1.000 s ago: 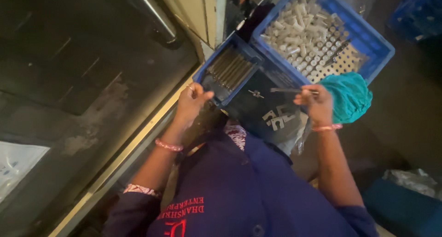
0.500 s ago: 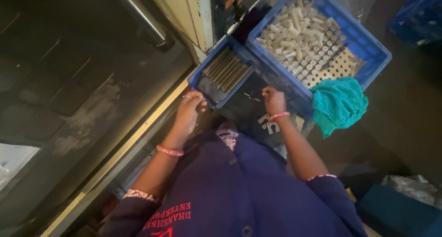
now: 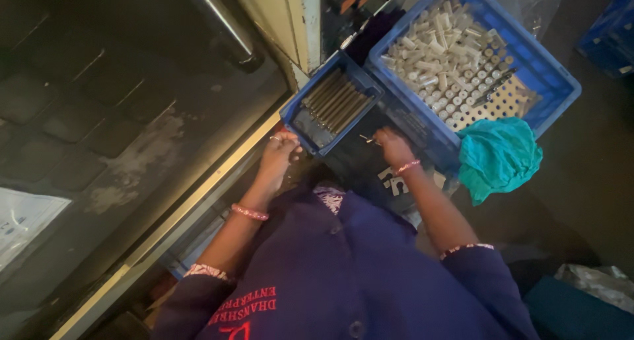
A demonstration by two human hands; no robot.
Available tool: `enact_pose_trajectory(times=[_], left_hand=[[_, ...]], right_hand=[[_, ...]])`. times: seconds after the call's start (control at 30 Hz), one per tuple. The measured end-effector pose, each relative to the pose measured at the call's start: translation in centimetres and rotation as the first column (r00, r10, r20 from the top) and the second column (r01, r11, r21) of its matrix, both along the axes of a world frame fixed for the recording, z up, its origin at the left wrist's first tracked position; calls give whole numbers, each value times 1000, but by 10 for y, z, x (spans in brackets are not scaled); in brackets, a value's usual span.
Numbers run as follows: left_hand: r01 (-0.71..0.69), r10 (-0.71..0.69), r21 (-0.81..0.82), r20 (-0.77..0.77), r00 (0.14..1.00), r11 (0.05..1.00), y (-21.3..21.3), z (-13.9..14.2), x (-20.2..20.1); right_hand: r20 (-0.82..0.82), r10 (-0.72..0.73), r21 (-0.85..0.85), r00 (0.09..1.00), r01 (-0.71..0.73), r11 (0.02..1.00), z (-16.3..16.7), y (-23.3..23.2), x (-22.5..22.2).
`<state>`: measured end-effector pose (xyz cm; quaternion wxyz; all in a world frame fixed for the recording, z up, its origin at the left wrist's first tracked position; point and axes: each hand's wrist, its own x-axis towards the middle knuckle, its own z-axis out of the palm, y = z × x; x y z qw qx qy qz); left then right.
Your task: The person opens a CNC machine door, retrieves small cylindrical parts from a blue crate, and places them into the machine's chuck. They close the door, press a button on the control panel, and repeat the loading process for additional parts.
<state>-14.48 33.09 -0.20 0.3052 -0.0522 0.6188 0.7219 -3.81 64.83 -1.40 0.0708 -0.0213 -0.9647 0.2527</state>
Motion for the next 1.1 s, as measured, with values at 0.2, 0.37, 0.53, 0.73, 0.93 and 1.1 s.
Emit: enact_pose_trajectory(times=[0.2,0.37,0.53,0.73,0.93,1.1], left_hand=[[107,-304,-503,-328,895,857,14,-20,-20],[130,-514,-648,-449,731,751,27,-30,-38],[189,-691,-779,-382,613,598,40,-22,-46],[243,-812,-871,-251,528,427,62,-20,-57],[144,-960,-970,-163,226,198,76,-31,-60],[165,-919,-955,-176,353,247,79,-28,-67]], right_hand=[[44,9,159,999,-16,987,-9,-39,36],[201,73,95,977,-94,991,-18,-63,63],[130,59,-25,990,-57,998,-27,-58,85],[116,-115,33,987,111,993,-26,-55,116],[175,-215,-78,961,231,970,-16,-62,143],[246,-246,-100,938,277,956,-4,-70,155]])
